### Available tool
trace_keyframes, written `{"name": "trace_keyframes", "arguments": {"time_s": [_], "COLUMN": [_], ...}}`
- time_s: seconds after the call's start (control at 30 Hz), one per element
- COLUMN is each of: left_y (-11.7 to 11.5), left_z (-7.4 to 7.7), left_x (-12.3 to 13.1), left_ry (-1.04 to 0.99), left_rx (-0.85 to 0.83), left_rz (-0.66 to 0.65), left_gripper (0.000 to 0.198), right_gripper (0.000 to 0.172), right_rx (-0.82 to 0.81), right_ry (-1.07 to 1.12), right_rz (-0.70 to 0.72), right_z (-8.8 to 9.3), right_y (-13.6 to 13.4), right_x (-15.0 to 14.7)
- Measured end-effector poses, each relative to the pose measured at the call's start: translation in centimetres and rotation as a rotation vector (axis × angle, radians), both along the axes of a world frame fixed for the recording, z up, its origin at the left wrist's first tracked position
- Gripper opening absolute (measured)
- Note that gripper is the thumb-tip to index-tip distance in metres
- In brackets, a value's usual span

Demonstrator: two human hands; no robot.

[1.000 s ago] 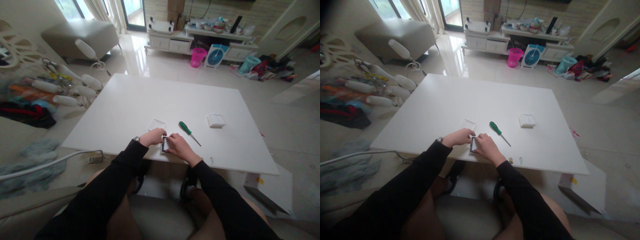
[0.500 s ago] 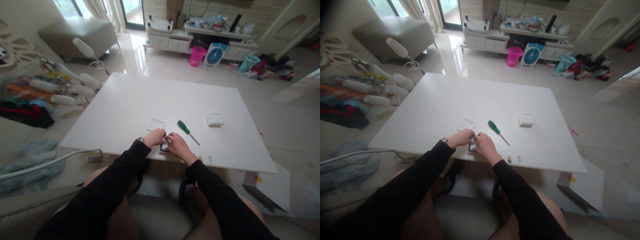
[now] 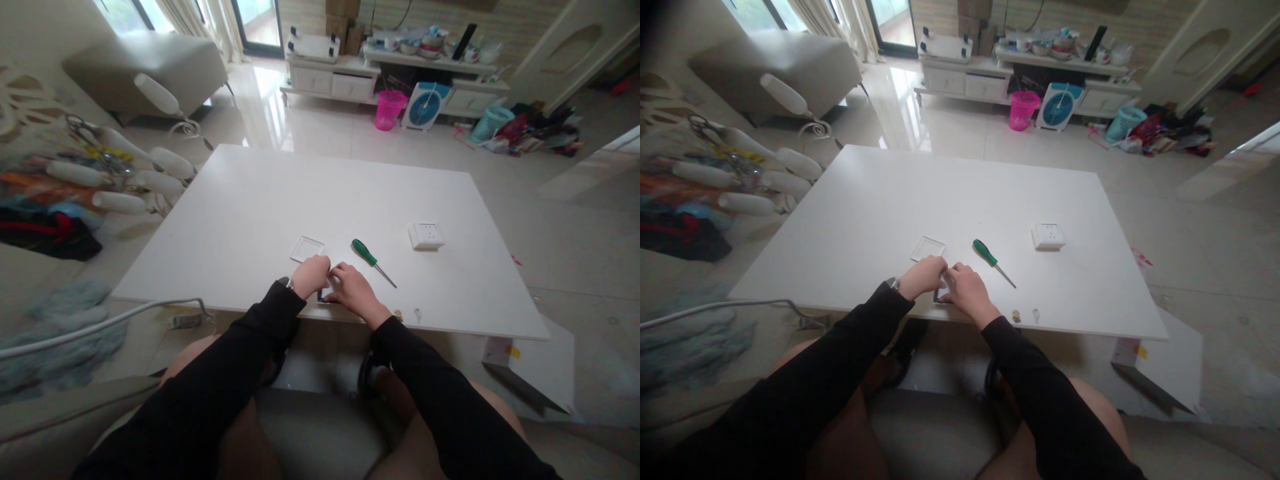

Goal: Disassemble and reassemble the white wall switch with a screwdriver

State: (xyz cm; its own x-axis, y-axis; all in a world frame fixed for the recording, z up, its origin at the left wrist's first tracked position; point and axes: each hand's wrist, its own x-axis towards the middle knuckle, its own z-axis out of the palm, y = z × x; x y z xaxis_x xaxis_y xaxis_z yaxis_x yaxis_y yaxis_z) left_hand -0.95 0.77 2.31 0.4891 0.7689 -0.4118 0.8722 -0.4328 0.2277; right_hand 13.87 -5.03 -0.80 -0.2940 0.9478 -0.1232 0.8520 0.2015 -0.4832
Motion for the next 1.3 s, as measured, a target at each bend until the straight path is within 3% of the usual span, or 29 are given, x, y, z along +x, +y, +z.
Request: {"name": "trace_keyframes", "arguments": {"time_s": [0.27,0.67,0.93,1.3], "left_y": [-0.3,0.8,0.4,-0.1], "left_z": [0.3,-0.1,-0.7,-0.2], "left_x": [0.0,-0.6,0.0,0.3], "left_ry": [-0.006,-0.052,-0.022,-0.02], "left_rx": [0.007,-0.139,-0.072,-0.043], "left_rz": [-0.018,0.013,0.056,0.1], "left_gripper": [0.029,0.04,0.039,0.043], "right_gripper": [0.057,0.052,0.043,0.039], "right_rx": [-0.025,-0.039,-0.041,-0.059], "right_ry": [-0.014,0.081,0.054,-0.008], "right_rz": [-0.004,0.032,0.027,0.024], "right_z": [0.3,0.2,0.4,0.9], "right_y": [-0.1,-0.2,-0.1,0.2], "right_x": [0.1,1.0,0.6,0.4]}}
